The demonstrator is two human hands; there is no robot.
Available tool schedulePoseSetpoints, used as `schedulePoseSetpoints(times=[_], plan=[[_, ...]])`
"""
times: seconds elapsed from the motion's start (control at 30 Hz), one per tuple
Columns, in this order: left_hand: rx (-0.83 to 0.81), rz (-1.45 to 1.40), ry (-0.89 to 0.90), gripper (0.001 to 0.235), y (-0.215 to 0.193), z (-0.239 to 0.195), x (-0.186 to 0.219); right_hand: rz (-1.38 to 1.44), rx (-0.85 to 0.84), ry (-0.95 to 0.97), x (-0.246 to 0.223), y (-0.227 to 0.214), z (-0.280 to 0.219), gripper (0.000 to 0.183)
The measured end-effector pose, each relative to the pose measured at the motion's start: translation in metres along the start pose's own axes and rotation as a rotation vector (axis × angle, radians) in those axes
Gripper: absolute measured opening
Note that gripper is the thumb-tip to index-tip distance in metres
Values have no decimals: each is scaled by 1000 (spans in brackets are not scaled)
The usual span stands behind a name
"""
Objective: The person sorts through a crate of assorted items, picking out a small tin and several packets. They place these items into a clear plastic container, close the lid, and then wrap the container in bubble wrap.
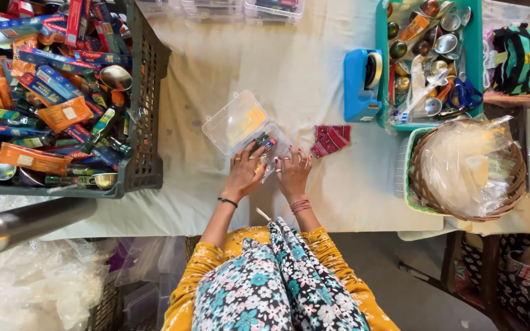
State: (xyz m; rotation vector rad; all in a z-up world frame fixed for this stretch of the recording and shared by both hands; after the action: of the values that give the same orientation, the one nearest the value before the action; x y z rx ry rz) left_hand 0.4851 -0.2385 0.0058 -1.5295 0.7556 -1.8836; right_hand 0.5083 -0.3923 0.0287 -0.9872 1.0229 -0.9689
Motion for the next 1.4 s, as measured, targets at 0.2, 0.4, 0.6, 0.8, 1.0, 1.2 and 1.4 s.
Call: schedulePoseSetpoints(times=[0.2, 0.4, 0.6, 0.8, 1.0, 1.2, 1.4], plan=[[-114, -18, 30, 74, -12, 0, 13, -1, 57, -78, -13, 0, 2, 47], [-116, -43, 35, 74, -17, 1, 15, 7, -117, -135, -25, 8, 29, 70], [176, 56, -59, 57, -42, -4, 8, 175, -91, -61, -14, 3, 15, 71], [740, -505, -542, 78, -71, -20, -108, 184, 15, -67, -8, -5, 3, 55], [554, -1258, -682, 56, -19, -4, -124, 374, 0, -2, 0, -1, 6, 51], [232, -1253, -360, 59, 9, 3, -60, 1451, 155, 744, 102, 64, -17, 28], [-142, 218, -80, 93, -12, 6, 41, 1311, 186, 801, 141, 72, -26, 28]])
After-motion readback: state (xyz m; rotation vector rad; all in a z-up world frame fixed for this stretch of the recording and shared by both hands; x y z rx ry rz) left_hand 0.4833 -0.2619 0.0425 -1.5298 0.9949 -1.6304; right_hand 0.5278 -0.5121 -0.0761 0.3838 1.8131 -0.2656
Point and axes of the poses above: each hand's wrist, its own z-axis towards the middle knuckle, its own y-axis out of the palm, x = y × z, the point moved 10 cm from there along z, towards the middle knuckle, and after that the axes turned 6 degrees about -z, right-handed, at the moved point
